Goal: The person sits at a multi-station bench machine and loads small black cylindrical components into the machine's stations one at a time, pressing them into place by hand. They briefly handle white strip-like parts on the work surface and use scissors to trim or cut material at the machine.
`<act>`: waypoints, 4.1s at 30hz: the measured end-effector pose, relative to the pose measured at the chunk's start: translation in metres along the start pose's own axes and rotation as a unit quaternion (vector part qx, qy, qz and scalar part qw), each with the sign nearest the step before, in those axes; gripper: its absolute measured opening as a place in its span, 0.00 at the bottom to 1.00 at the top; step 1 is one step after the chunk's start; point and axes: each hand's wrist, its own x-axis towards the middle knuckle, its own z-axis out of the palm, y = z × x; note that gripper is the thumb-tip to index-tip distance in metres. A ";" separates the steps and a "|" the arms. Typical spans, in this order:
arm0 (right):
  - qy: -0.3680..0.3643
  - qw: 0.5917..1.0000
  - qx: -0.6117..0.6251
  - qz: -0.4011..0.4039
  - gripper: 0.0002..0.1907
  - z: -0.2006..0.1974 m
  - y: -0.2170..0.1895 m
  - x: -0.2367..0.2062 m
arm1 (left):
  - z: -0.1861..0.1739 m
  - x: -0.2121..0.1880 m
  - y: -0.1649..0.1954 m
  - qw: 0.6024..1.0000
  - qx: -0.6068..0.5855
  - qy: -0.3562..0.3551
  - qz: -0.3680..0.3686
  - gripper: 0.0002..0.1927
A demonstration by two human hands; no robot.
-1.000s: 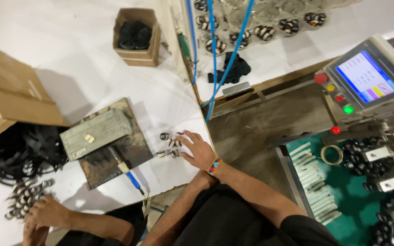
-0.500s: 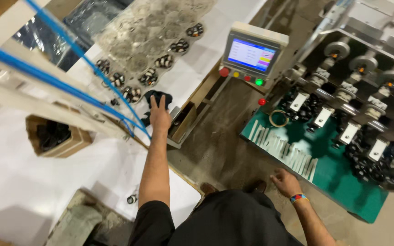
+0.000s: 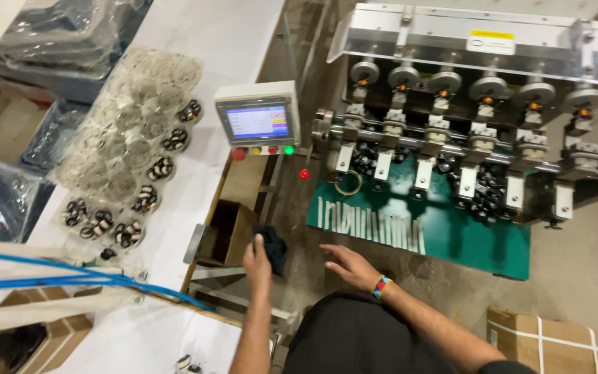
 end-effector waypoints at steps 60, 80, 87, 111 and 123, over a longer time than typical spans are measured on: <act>-0.093 0.976 0.186 -0.059 0.32 -0.078 0.017 0.017 | 0.174 -0.011 0.027 0.976 -0.073 -0.190 -0.078 0.21; 0.161 0.821 0.464 0.293 0.16 -0.046 0.040 0.060 | 0.159 -0.027 0.065 0.892 -0.038 -0.429 0.136 0.21; 0.157 0.887 0.364 0.236 0.22 -0.024 0.028 0.076 | 0.158 -0.004 0.044 0.940 -0.016 -0.336 0.062 0.22; 0.137 0.905 -0.354 0.191 0.32 -0.103 0.067 0.133 | -0.134 0.205 -0.013 0.815 0.568 0.066 0.087 0.13; 0.229 0.938 -0.214 0.148 0.07 -0.112 0.096 0.149 | -0.085 0.152 -0.026 0.761 0.579 0.160 0.245 0.22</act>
